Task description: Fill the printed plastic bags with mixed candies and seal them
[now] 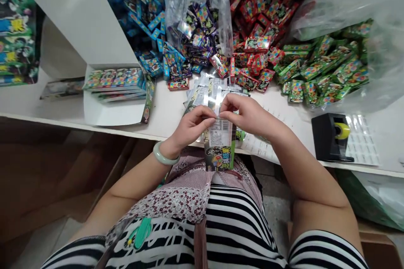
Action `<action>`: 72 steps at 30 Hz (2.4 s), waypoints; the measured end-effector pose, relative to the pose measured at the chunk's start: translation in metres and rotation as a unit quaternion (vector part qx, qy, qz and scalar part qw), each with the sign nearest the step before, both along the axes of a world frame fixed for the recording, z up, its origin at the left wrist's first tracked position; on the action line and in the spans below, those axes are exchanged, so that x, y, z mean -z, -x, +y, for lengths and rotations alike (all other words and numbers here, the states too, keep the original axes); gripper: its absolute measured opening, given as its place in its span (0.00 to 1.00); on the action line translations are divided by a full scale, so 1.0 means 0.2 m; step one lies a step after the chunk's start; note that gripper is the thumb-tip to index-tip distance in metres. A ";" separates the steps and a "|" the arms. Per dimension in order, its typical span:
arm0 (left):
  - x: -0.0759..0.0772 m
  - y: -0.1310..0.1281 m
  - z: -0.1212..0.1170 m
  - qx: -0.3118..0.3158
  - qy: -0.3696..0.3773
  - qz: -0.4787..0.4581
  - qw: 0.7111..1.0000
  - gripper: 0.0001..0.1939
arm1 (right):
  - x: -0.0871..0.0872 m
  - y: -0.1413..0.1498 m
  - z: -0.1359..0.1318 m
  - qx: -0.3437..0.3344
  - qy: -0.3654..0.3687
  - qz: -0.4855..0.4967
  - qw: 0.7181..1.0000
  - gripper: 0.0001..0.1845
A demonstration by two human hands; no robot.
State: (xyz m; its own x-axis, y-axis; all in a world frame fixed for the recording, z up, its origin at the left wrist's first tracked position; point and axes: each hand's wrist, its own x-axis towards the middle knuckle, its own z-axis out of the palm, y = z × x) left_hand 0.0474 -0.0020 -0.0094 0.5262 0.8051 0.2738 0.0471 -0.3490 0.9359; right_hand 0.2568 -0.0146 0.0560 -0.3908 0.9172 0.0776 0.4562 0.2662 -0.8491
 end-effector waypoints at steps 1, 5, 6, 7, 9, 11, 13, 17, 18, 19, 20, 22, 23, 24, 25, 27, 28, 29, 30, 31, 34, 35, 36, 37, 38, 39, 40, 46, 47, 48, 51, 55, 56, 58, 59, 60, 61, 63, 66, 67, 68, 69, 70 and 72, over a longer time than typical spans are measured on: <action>0.00 0.00 0.00 0.005 0.003 -0.002 1.000 0.05 | 0.01 0.00 0.01 -0.004 0.004 -0.006 1.000 0.13; 0.01 0.00 0.01 0.013 0.013 -0.016 1.000 0.07 | 0.02 0.00 0.03 -0.002 0.014 -0.024 1.000 0.14; 0.02 0.00 0.01 0.011 0.014 -0.020 1.000 0.08 | 0.02 0.01 0.04 0.000 0.015 -0.029 0.999 0.15; 0.02 0.00 0.01 0.009 0.015 -0.024 1.000 0.08 | 0.03 0.02 0.04 0.003 0.015 -0.034 0.999 0.14; 0.03 -0.01 0.01 -0.001 0.015 -0.031 0.999 0.08 | 0.03 0.03 0.03 0.009 0.014 -0.041 0.999 0.13; 0.05 -0.01 0.00 -0.026 0.012 -0.035 0.999 0.09 | 0.03 0.05 0.03 0.016 0.018 -0.041 0.999 0.12; 0.06 -0.02 -0.01 -0.054 0.004 -0.034 0.998 0.10 | 0.03 0.06 0.03 0.022 0.027 -0.036 0.999 0.11; 0.08 -0.03 -0.01 -0.079 -0.022 -0.040 0.996 0.09 | 0.07 0.05 0.07 0.028 0.061 -0.003 0.998 0.11; 0.08 -0.03 -0.01 -0.082 -0.033 -0.049 0.995 0.11 | 0.09 0.04 0.09 0.025 0.081 0.022 0.996 0.12; 0.08 -0.02 -0.01 -0.081 -0.045 -0.055 0.994 0.12 | 0.11 0.04 0.10 0.017 0.113 0.052 0.992 0.13; 0.07 -0.02 -0.01 -0.074 -0.057 -0.058 0.994 0.12 | 0.14 0.04 0.12 -0.001 0.155 0.083 0.984 0.13; 0.06 -0.02 0.00 -0.039 -0.078 -0.044 0.995 0.12 | 0.18 0.04 0.14 -0.052 0.260 0.132 0.955 0.10; 0.04 -0.03 0.00 -0.017 -0.085 -0.031 0.996 0.12 | 0.20 0.05 0.15 -0.072 0.309 0.147 0.937 0.07; 0.03 -0.03 0.01 0.000 -0.088 -0.015 0.996 0.11 | 0.21 0.04 0.16 -0.078 0.343 0.156 0.923 0.05; 0.02 -0.02 0.01 0.006 -0.085 0.005 0.996 0.11 | 0.21 0.03 0.17 -0.075 0.365 0.156 0.915 0.04; 0.00 -0.01 0.03 -0.012 -0.065 0.045 0.997 0.09 | 0.21 -0.02 0.18 -0.051 0.363 0.123 0.922 0.04; 0.00 0.01 0.05 -0.040 -0.047 0.057 0.996 0.09 | 0.20 -0.08 0.18 -0.026 0.334 0.084 0.938 0.05; 0.00 0.04 0.07 -0.077 -0.024 0.059 0.995 0.08 | 0.19 -0.16 0.18 0.017 0.288 0.031 0.957 0.07; 0.01 0.07 0.09 -0.124 0.005 0.047 0.991 0.08 | 0.18 -0.27 0.18 0.077 0.230 -0.032 0.970 0.08; 0.02 0.10 0.12 -0.177 0.037 0.022 0.983 0.08 | 0.17 -0.40 0.18 0.154 0.158 -0.106 0.970 0.09; 0.07 0.18 0.19 -0.312 0.117 -0.088 0.939 0.08 | 0.14 -0.82 0.17 0.388 0.033 -0.308 0.868 0.17; 0.09 0.19 0.21 -0.339 0.135 -0.124 0.923 0.09 | 0.13 -0.95 0.16 0.437 0.026 -0.378 0.816 0.21; 0.10 0.20 0.23 -0.354 0.152 -0.151 0.910 0.10 | 0.13 -1.06 0.16 0.462 0.044 -0.440 0.769 0.25; 0.11 0.20 0.23 -0.361 0.170 -0.167 0.902 0.11 | 0.14 -1.14 0.15 0.468 0.082 -0.486 0.734 0.31; 0.12 0.19 0.23 -0.363 0.190 -0.172 0.896 0.13 | 0.14 -1.20 0.15 0.468 0.114 -0.513 0.710 0.36; 0.13 0.18 0.23 -0.363 0.212 -0.168 0.892 0.14 | 0.15 -1.23 0.15 0.462 0.142 -0.530 0.697 0.41; 0.13 0.17 0.22 -0.364 0.230 -0.157 0.889 0.16 | 0.17 -1.25 0.14 0.455 0.159 -0.538 0.691 0.44; 0.17 0.23 0.18 -0.337 0.261 -0.140 0.894 0.24 | 0.24 -1.18 0.09 0.444 0.098 -0.535 0.712 0.47; 0.18 0.25 0.18 -0.333 0.264 -0.143 0.894 0.26 | 0.25 -1.17 0.08 0.436 0.070 -0.523 0.729 0.44; 0.18 0.27 0.18 -0.331 0.268 -0.145 0.893 0.27 | 0.26 -1.16 0.07 0.424 0.044 -0.511 0.746 0.40; 0.21 0.31 0.18 -0.327 0.277 -0.137 0.893 0.29 | 0.30 -1.08 0.10 0.379 -0.018 -0.483 0.789 0.28; 0.22 0.31 0.15 -0.313 0.268 -0.113 0.904 0.29 | 0.35 -0.91 0.22 0.329 -0.051 -0.480 0.812 0.21; 0.23 0.31 0.15 -0.308 0.262 -0.100 0.909 0.29 | 0.36 -0.88 0.25 0.317 -0.053 -0.479 0.816 0.19; 0.26 0.33 0.14 -0.295 0.242 -0.063 0.922 0.29 | 0.36 -0.83 0.30 0.303 -0.063 -0.468 0.827 0.15; 0.28 0.35 0.14 -0.288 0.229 -0.039 0.929 0.30 | 0.35 -0.82 0.31 0.308 -0.075 -0.457 0.831 0.15; 0.29 0.37 0.14 -0.280 0.214 -0.009 0.936 0.30 | 0.35 -0.82 0.32 0.321 -0.093 -0.440 0.834 0.16; 0.31 0.39 0.14 -0.272 0.198 0.027 0.941 0.31 | 0.34 -0.83 0.32 0.341 -0.118 -0.415 0.835 0.17; 0.32 0.43 0.15 -0.270 0.143 0.112 0.946 0.31 | 0.32 -0.87 0.31 0.381 -0.180 -0.336 0.842 0.15; 0.27 0.43 0.14 -0.314 0.005 0.192 0.930 0.30 | 0.29 -0.86 0.27 0.408 -0.251 -0.145 0.866 0.11; 0.23 0.40 0.13 -0.323 -0.025 0.184 0.928 0.29 | 0.28 -0.82 0.26 0.405 -0.259 -0.077 0.874 0.10; 0.19 0.36 0.11 -0.313 -0.029 0.160 0.936 0.28 | 0.27 -0.77 0.25 0.396 -0.260 -0.016 0.881 0.09; 0.15 0.31 0.08 -0.279 0.001 0.124 0.952 0.26 | 0.26 -0.69 0.24 0.382 -0.258 0.033 0.887 0.09; 0.10 0.25 0.06 -0.211 0.061 0.078 0.972 0.24 | 0.25 -0.59 0.22 0.366 -0.255 0.069 0.892 0.10; 0.03 0.11 0.00 0.006 0.242 0.018 0.970 0.22 | 0.23 -0.37 0.17 0.342 -0.254 0.097 0.900 0.10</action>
State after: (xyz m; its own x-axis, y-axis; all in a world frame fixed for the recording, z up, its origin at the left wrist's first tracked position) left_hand 0.0248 -0.0027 -0.0162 0.5379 0.8288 -0.1538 0.0815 0.1304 0.9881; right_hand 0.3310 0.0188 0.0094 0.3166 0.7646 0.5614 0.5176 0.3567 -0.7777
